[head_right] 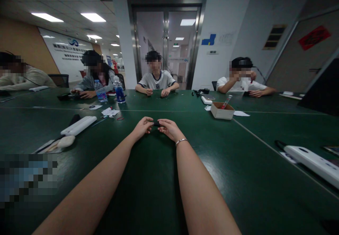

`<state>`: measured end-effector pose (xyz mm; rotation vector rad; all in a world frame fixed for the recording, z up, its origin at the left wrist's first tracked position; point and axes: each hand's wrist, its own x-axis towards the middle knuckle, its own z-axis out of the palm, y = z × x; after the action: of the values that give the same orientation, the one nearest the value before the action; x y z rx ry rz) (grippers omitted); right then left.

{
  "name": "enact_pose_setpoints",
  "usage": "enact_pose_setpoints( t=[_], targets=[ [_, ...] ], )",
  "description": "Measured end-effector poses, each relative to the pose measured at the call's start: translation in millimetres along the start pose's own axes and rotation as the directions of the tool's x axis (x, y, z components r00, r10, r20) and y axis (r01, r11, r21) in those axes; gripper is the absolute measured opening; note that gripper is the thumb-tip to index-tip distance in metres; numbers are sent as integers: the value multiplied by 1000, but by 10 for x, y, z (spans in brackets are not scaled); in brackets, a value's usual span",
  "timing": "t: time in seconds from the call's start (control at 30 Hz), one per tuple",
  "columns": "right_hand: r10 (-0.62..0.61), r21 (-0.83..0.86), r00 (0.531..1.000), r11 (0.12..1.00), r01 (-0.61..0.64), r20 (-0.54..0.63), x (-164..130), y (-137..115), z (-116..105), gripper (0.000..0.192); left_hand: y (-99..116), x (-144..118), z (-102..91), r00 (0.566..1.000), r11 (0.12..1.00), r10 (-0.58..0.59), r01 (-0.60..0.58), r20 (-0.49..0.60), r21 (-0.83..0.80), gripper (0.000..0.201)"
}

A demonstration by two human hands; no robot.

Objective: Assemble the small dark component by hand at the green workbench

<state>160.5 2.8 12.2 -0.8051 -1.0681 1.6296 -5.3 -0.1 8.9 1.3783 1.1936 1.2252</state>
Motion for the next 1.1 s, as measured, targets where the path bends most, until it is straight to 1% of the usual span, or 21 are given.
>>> enact_pose_setpoints(
  t=[0.13,0.27,0.4,0.53,0.67,0.73,0.8,0.9,1.0,1.1],
  targets=[
    [-4,5,1000,1000,4,14,5,1,0,12,-2,0,-7,1000,999,-23,23,4,27,23],
    [-2,-1,1000,1000,2,13,-2,-4,5,11,-7,-1,-4,1000,997,21,-20,-7,71,26],
    [5,-7,1000,1000,-5,12,5,3,-3,11,-6,-9,-6,1000,996,4,-5,6,85,25],
    [9,-7,1000,1000,-9,15,23,15,-17,12,-4,-15,-6,999,994,49,-49,5,97,35],
    [9,-5,1000,1000,-9,24,19,13,-17,12,-7,-10,-8,998,996,12,-17,56,92,26],
    [6,-4,1000,1000,-6,28,10,6,-13,12,-11,-7,-11,999,994,32,-36,44,98,28],
    [8,-3,999,1000,-8,32,0,-2,-8,12,-14,-4,-15,999,995,28,-31,28,90,32],
    [14,-3,999,1000,-14,39,-8,-9,-2,11,-22,1,-21,998,997,11,-15,55,74,23],
    [14,-3,999,1000,-14,39,-10,-11,0,11,-26,1,-22,998,996,47,-51,53,78,26],
    [14,-3,999,1000,-14,46,-9,-8,-2,11,-22,-5,-17,997,997,48,-52,62,64,26]
  ],
)
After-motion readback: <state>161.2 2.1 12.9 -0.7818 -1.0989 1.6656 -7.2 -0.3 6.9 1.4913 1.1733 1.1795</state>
